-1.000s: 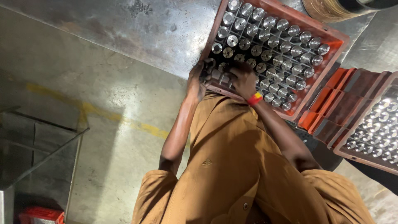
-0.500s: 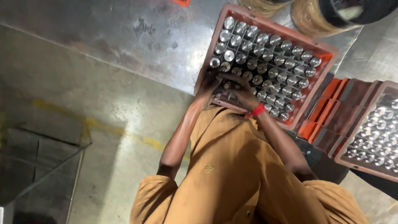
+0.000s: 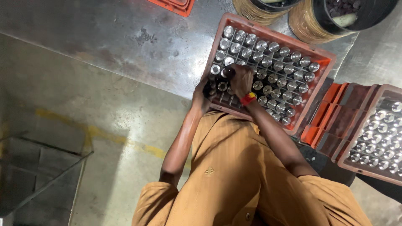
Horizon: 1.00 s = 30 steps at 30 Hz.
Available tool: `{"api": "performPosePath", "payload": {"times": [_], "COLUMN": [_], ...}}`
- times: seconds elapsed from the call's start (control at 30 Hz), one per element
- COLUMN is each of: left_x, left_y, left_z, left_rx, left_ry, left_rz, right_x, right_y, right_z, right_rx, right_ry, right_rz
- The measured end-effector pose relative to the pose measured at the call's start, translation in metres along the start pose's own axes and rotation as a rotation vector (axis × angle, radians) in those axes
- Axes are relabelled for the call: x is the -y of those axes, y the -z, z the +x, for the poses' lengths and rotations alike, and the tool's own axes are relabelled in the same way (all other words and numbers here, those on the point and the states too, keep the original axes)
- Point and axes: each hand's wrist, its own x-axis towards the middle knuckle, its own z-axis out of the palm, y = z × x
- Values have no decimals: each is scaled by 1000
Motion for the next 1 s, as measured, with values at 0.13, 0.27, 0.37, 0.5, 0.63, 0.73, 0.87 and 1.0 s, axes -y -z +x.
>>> {"api": "performPosePath", "payload": {"times": [0.13,0.27,0.37,0.5,0.63,0.73,0.87,1.0], "left_x": [13,25,29,31,19,7,-3,-9], "left_y": [2,-2,-5,-3,9,20,28,14], "left_z": [10,16,24,29,29,30,33,38], "left_rx": [-85,-4,45,-316,-128,-280,-149,79], "left_ry": [-80,-421,-519,-80,32,59,50,-23], "left_rz": [254,754,1120,1004,120,-68,99,182], "right_x": [-2,2,5,-2,-8,-2,11,12], "right_y": [14,29,29,21,11,2,-1,7], "right_z": [0,-24,-36,-21,13,32,48,49], "right_rx": [52,204,188,75,-135,-93,-34,-33], "right_ry": [-118,-142,96,-291,122,231,-116,21], "right_rz": [331,797,928,662,275,163,127,282]}}
